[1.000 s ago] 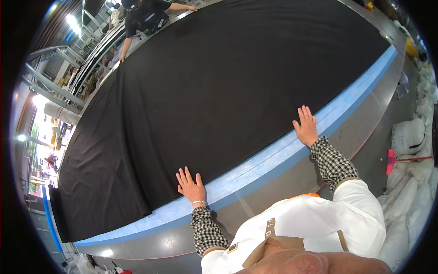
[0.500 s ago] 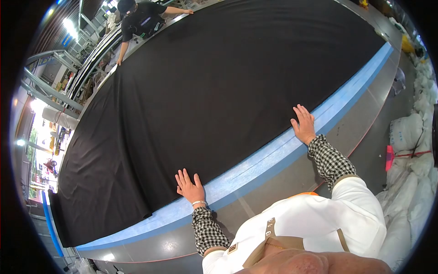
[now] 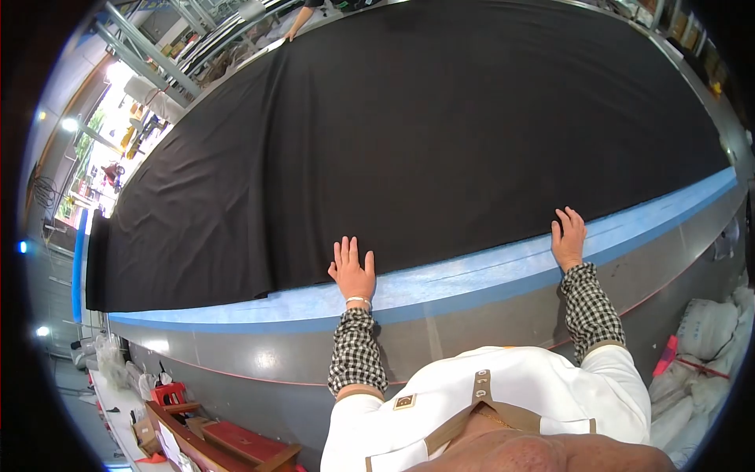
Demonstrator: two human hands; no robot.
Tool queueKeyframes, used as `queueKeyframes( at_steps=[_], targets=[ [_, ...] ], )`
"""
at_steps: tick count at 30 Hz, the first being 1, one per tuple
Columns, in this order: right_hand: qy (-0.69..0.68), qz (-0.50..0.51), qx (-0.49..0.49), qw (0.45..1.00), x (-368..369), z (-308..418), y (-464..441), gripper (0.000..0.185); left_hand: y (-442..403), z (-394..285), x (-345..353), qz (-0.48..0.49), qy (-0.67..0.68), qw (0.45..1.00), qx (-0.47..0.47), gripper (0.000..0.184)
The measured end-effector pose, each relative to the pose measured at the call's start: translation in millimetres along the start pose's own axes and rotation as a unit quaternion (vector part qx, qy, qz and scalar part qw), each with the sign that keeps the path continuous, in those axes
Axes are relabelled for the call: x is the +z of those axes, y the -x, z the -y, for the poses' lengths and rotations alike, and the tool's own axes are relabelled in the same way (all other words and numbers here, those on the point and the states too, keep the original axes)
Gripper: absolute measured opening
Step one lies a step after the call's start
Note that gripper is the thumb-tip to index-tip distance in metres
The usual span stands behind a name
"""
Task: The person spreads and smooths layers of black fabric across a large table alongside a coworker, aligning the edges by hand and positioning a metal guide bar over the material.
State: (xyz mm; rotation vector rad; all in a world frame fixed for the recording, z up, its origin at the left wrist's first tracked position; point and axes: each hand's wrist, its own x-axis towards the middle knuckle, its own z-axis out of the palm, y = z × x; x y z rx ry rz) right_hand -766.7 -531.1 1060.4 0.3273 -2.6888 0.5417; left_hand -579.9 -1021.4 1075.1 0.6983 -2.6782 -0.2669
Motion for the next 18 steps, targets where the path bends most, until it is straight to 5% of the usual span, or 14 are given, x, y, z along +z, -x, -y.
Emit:
queueKeyframes(
  at_steps=[18],
  targets=[
    [0.001, -0.013, -0.003, 1.000, -2.4, 1.9, -0.1, 0.035, 0.2, 0.9, 1.8, -0.014, -0.013, 1.000, 0.005, 0.053]
  ],
)
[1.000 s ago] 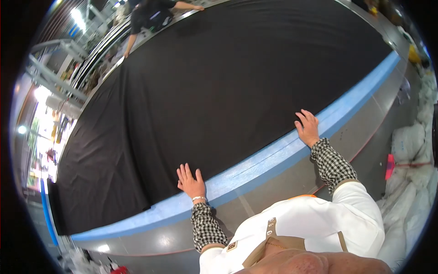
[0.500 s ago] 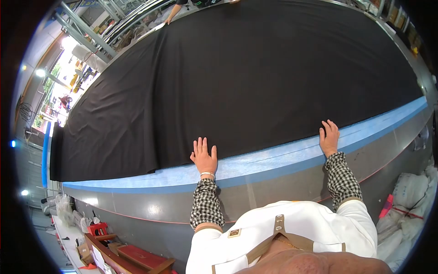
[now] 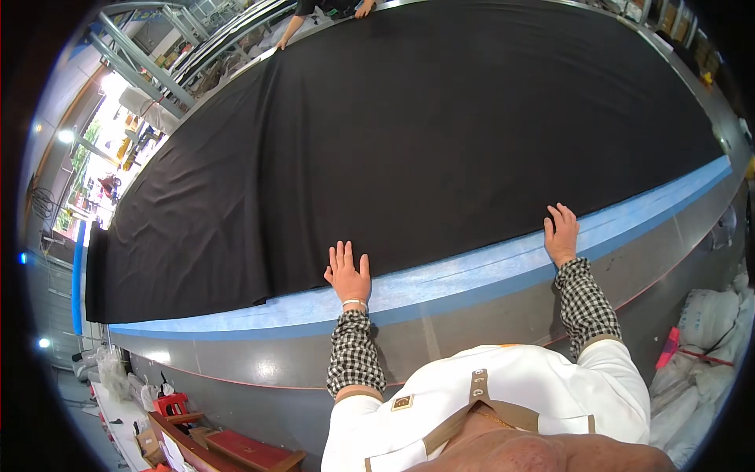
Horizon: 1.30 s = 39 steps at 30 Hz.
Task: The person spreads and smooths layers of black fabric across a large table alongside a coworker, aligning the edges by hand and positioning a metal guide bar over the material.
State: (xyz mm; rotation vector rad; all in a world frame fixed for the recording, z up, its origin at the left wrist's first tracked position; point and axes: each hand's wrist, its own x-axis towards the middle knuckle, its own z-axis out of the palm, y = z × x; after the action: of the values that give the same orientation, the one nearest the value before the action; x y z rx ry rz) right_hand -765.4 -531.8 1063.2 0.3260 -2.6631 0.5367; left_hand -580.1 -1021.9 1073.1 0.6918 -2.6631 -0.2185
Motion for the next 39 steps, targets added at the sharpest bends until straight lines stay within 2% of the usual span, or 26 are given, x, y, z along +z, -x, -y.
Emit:
queueKeyframes(
  at_steps=[39],
  targets=[
    [-0.001, 0.006, 0.010, 1.000, -2.0, 0.3, -0.3, 0.036, 0.7, -0.3, 0.5, -0.005, 0.002, 1.000, 0.005, 0.053]
  ],
)
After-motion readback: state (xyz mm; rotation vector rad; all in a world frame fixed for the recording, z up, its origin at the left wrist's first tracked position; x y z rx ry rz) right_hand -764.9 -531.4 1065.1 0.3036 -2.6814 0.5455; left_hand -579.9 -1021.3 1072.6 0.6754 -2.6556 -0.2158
